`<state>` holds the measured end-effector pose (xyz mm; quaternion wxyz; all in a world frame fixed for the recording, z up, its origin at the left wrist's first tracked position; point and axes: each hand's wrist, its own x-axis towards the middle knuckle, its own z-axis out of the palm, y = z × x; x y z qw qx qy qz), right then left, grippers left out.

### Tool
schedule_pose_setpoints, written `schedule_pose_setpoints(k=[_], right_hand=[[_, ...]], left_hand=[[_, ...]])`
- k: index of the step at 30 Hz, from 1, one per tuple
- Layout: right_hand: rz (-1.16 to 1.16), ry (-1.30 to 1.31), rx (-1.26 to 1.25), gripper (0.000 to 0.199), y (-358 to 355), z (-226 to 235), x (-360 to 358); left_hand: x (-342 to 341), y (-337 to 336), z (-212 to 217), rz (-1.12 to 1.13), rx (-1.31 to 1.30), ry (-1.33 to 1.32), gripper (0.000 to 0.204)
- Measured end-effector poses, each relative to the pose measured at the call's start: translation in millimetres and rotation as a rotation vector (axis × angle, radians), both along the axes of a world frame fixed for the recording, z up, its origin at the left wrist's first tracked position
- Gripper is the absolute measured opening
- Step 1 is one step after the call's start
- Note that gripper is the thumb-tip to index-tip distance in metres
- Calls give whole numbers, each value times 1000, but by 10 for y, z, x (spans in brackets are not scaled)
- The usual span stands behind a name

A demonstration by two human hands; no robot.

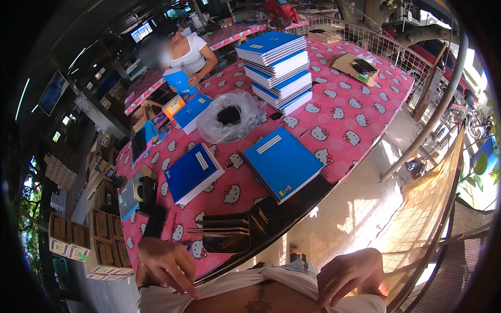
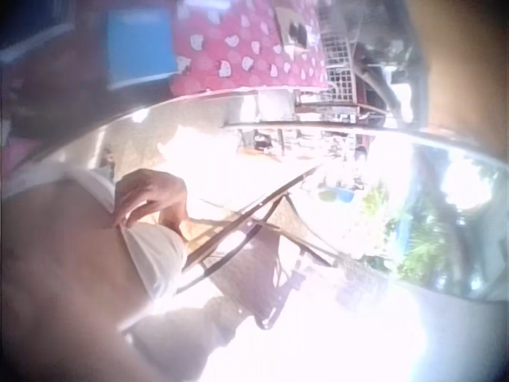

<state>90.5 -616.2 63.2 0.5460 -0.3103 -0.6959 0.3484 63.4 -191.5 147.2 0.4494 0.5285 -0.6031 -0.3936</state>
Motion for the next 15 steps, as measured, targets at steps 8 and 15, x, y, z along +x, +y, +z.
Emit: schedule_pose_setpoints(k=[8,15], right_hand=[[299,8,64,27,1146,527,-304],[309,-16,112,30,1805,725,-781]], left_hand=[[-1538,620,245,226,-72,-192,33],[-2441,956,651,210,-103,-363,20]])
